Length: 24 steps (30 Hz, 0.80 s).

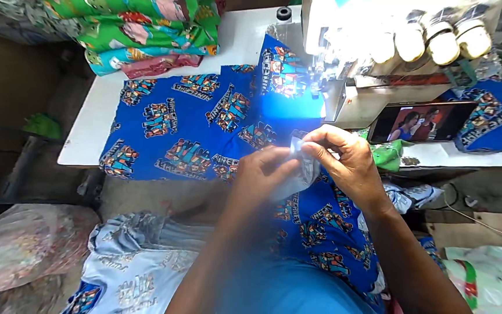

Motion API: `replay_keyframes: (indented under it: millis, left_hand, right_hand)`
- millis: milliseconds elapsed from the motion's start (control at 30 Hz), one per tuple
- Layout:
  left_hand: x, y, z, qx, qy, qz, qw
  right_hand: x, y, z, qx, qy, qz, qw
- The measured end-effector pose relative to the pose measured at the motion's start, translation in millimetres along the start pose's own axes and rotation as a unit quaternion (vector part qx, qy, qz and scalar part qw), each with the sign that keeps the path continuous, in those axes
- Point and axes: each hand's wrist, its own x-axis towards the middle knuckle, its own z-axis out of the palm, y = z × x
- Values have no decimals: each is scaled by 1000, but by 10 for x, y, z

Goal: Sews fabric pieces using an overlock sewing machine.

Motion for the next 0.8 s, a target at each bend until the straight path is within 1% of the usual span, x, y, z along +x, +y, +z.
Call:
replay_keyframes:
  millis: [133, 233, 333, 400, 467, 500, 567, 700, 733, 800]
  left_hand:
    - [141, 9, -67, 46, 59, 46, 996]
    - [230, 63, -134, 37, 56, 36, 997]
    - [298, 91, -134, -12, -15, 1, 1000]
    - [332, 92, -88, -14, -67, -28, 997]
    - [347, 71, -21, 6, -79, -28, 996]
    - [349, 69, -1, 7, -74, -24, 997]
    - [343, 99, -3, -19, -61, -36, 997]
    - [273, 130, -18, -77, -14, -74, 994]
    - [260, 111, -15, -88, -2, -82, 993]
    - [245, 61, -12, -105, 19, -89, 990]
  right_hand:
    - [55, 15, -72, -12, -3, -17, 1000]
    - [76, 43, -112, -19, -6, -16, 1000]
    - [105, 29, -104, -33, -4, -30, 999]
    - [137, 5, -60, -39, 3, -40, 998]
    - [151, -10, -8, -32, 16, -35, 999]
    - [139, -5, 12, -13, 23, -19, 999]
    - [91, 21, 32, 64, 25, 39, 997]
    - [-67, 127, 89, 238, -35, 121, 963]
    - [-101, 149, 118, 263, -32, 142, 954]
    - [-162, 179, 171, 274, -17, 181, 944]
